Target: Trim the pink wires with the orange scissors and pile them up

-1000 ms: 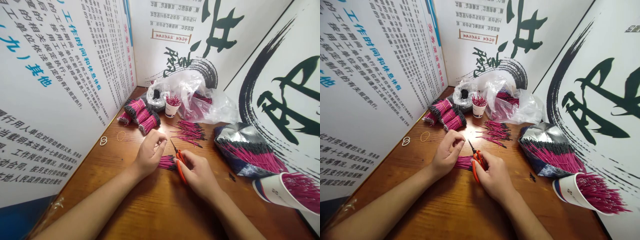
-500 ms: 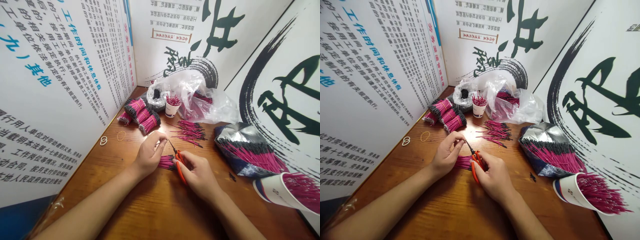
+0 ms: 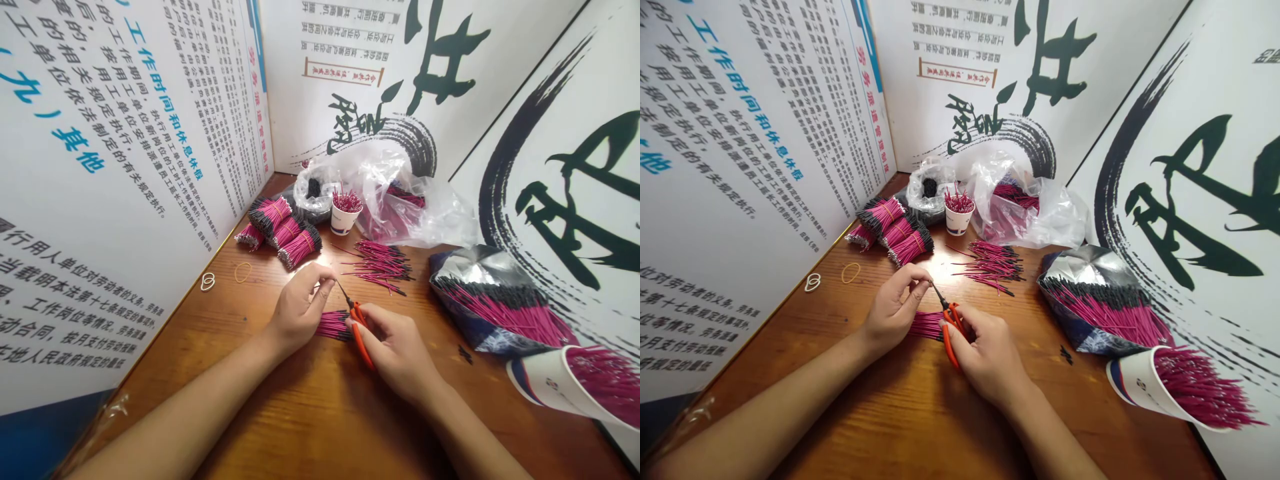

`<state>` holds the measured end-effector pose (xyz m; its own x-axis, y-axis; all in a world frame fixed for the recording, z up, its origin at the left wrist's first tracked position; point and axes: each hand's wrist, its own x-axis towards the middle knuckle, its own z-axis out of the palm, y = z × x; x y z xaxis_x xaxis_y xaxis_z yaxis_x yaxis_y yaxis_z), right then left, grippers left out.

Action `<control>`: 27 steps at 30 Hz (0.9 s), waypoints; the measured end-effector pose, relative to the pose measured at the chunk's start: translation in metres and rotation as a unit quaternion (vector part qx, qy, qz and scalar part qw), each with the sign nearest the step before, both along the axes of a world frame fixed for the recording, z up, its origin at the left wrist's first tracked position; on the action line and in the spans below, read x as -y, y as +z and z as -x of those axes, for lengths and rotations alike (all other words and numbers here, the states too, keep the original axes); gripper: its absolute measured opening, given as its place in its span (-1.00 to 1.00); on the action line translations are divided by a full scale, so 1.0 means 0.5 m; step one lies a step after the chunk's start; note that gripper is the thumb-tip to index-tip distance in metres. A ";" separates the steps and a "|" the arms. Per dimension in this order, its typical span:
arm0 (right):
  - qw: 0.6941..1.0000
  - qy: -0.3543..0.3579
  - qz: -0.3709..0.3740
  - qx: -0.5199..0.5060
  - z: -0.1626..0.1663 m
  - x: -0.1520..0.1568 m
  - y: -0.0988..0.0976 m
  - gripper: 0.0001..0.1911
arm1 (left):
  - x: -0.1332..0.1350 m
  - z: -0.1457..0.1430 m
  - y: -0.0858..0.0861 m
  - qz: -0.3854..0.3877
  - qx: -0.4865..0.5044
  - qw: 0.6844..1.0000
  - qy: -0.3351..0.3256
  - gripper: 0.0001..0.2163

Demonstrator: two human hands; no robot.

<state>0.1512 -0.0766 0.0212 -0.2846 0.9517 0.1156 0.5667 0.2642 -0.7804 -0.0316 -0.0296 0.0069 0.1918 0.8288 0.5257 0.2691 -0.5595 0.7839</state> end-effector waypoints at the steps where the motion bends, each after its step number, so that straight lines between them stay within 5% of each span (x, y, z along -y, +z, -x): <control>1: 1.000 0.001 0.000 0.000 0.000 0.000 0.000 -0.73 | 0.000 0.000 0.000 0.001 0.001 1.000 -0.001 -0.89; 27: 1.000 -0.030 0.002 0.004 0.001 0.000 0.002 -0.76 | 0.006 -0.002 0.002 0.061 0.027 0.998 -0.008 -0.91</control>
<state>0.1508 -0.0768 0.0221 -0.2271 0.9676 0.1102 0.5886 0.2265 -0.7761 -0.0305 -0.0326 0.0078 0.1797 0.8844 0.4307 0.2160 -0.4627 0.8598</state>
